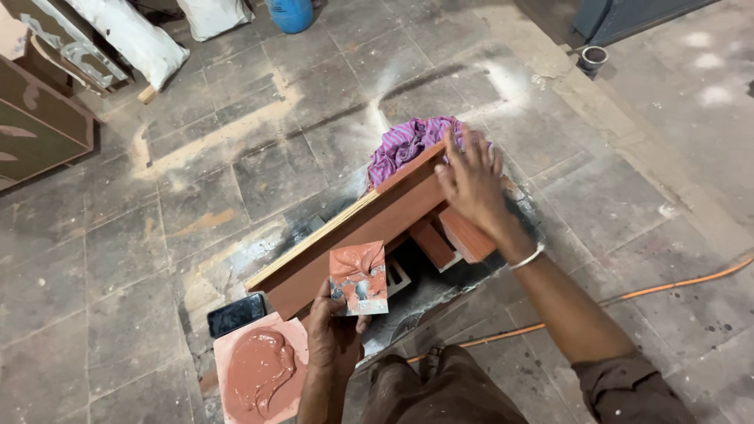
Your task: The person applies a pinkish paste to a small wooden stool using a small rectangular card. They repeatedly scoop the paste from a container and spread it over the stool's legs and top surface, smoothing the material by hand.
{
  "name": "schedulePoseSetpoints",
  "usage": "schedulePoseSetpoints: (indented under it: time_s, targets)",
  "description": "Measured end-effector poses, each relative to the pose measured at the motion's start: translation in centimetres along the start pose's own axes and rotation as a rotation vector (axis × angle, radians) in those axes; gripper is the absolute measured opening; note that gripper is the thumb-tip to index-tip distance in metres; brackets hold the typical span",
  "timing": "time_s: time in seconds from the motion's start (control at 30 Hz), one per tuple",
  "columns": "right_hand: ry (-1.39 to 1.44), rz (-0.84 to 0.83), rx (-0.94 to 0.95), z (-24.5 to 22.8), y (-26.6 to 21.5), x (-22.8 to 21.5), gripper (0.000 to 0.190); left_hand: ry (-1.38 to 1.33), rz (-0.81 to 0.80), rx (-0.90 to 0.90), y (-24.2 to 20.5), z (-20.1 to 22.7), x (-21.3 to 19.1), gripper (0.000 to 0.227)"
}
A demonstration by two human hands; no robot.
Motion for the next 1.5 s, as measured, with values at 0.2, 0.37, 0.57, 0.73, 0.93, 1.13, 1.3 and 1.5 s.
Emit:
schedulePoseSetpoints:
  time_s: [0.2,0.37,0.57,0.73,0.93,1.13,1.3,1.5]
  targets:
    - [-0.240,0.042,-0.098,0.3,0.3,-0.3,0.081,0.013,0.055,-0.066,0.0,-0.7,0.8,0.049]
    - [-0.435,0.051,-0.243,-2.4,-1.7,-2.0,0.078,0.048,0.055,-0.068,-0.4,-0.3,1.1,0.050]
    - [-0.043,-0.018,-0.020,2.9,0.9,-0.6,0.069,0.049,0.047,-0.052,-0.5,-0.2,0.9,0.050]
    - [0.300,0.097,-0.001,2.9,0.6,2.4,0.062,0.014,0.091,-0.071,-1.0,-0.5,-0.4,0.050]
    - [-0.129,0.017,-0.063,-1.7,-1.1,0.3,0.062,0.015,0.053,-0.071,-0.3,-0.9,-1.5,0.048]
    - [0.418,-0.245,-0.334,-9.0,-4.1,-2.4,0.070,-0.024,-0.107,-0.199,2.2,-1.9,0.4,0.053]
    - [0.354,-0.377,-0.695,-12.2,-6.9,-8.3,0.087,-0.067,-0.329,-0.324,2.2,-1.4,2.7,0.062]
    - [0.343,-0.406,-0.693,-11.0,-7.3,-11.7,0.080,0.005,-0.302,-0.291,1.6,-0.7,2.9,0.064]
Point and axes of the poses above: each hand's wrist, its own y-axis towards the middle knuckle, its own x-axis out of the palm, z = x × y, the point moved 5 cm from there along y, towards the middle knuckle, and after that the axes turned 1 degree about -z, right-handed, at the moved point
